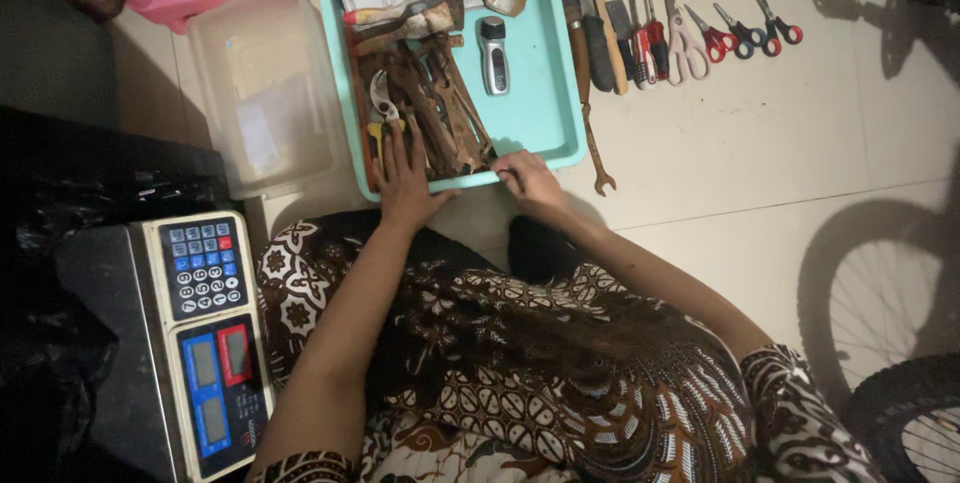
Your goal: The person sits on the floor and empties a teal tray of hand tools, placing each item out onto the floor in neat rows. They arrange knives, screwdrivers, scissors, pliers, hammers and wrenches one at a time into ordered groups by type.
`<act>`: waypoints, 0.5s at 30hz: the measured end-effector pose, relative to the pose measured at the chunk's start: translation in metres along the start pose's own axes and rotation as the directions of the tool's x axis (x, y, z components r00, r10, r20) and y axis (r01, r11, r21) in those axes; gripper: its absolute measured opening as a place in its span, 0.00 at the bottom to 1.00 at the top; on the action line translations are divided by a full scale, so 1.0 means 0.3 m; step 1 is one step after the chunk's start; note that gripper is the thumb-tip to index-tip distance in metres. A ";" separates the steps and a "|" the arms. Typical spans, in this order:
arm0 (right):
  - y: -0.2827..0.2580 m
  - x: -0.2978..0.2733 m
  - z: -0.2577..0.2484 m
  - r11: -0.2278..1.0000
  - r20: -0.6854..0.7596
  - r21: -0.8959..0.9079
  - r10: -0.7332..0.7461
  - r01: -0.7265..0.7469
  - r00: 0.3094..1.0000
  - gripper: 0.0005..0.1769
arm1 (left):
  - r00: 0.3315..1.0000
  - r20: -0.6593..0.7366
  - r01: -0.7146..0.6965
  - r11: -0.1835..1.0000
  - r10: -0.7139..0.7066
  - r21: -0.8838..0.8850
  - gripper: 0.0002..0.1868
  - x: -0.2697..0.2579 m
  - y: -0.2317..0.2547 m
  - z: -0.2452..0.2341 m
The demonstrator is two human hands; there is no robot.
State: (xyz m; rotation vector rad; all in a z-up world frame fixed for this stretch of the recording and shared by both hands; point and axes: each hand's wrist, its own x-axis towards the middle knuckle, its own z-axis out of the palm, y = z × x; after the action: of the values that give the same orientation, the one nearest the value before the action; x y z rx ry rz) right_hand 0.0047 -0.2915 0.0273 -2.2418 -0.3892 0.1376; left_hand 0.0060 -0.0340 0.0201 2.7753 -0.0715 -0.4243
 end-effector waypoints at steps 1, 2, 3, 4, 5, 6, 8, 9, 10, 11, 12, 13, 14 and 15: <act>-0.009 0.005 0.006 1.000 0.029 -0.002 0.030 -0.030 0.999 0.09 | 1.000 0.010 -0.004 1.000 0.004 0.009 0.76 0.004 -0.004 0.006; -0.021 0.011 0.007 0.998 0.058 -0.004 0.059 -0.059 0.997 0.10 | 1.000 0.021 -0.008 1.000 0.007 0.019 0.75 0.009 -0.007 0.013; -0.034 0.020 0.005 0.999 0.087 -0.031 0.032 -0.029 0.996 0.11 | 0.999 0.030 -0.010 1.000 0.009 0.028 0.75 0.013 -0.010 0.020; -0.048 0.029 0.000 0.998 0.116 -0.057 0.005 0.002 0.993 0.12 | 0.999 0.047 -0.008 0.999 0.006 0.040 0.74 0.015 -0.014 0.026; -0.062 0.035 -0.005 0.996 0.145 -0.083 -0.020 0.032 0.989 0.13 | 0.998 0.064 -0.007 0.999 0.004 0.051 0.73 0.017 -0.017 0.034; -0.077 0.040 -0.009 0.994 0.228 -0.105 0.062 -0.039 0.972 0.15 | 0.997 0.080 -0.007 0.998 0.002 0.063 0.72 0.018 -0.019 0.040; -0.103 0.052 -0.017 0.971 0.380 -0.166 0.223 -0.171 0.898 0.19 | 0.998 0.064 -0.015 0.998 0.011 0.065 0.72 0.020 -0.025 0.050; -0.113 0.058 -0.019 0.977 0.377 -0.168 0.187 -0.131 0.907 0.20 | 0.998 0.055 -0.018 0.998 0.014 0.066 0.72 0.018 -0.028 0.054; -0.121 0.065 -0.019 0.981 0.374 -0.170 0.150 -0.091 0.915 0.21 | 0.999 0.038 -0.027 0.998 0.025 0.061 0.72 0.016 -0.030 0.058; -0.127 0.072 -0.019 0.984 0.372 -0.173 0.113 -0.051 0.921 0.23 | 0.999 0.021 -0.036 0.998 0.035 0.056 0.72 0.014 -0.032 0.061; -0.130 0.078 -0.021 0.982 0.387 -0.173 0.137 -0.074 0.912 0.23 | 0.999 0.004 -0.046 0.998 0.045 0.051 0.72 0.015 -0.033 0.062; -0.132 0.082 -0.021 0.980 0.403 -0.173 0.161 -0.098 0.901 0.23 | 0.999 0.014 -0.041 0.998 0.040 0.046 0.72 0.016 -0.034 0.063; -0.130 0.085 -0.020 0.977 0.419 -0.174 0.185 -0.121 0.889 0.23 | 0.999 0.024 -0.036 0.998 0.035 0.042 0.72 0.018 -0.033 0.063; -0.126 0.085 -0.017 0.971 0.432 -0.168 0.225 -0.168 0.873 0.23 | 0.999 0.035 -0.033 0.999 0.032 0.038 0.72 0.021 -0.031 0.062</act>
State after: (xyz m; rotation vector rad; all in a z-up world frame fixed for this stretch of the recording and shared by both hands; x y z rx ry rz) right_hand 0.0213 -0.2642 0.0603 -2.3610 -0.4193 0.7713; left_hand 0.0064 -0.0317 -0.0016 2.8011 -0.1339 -0.4666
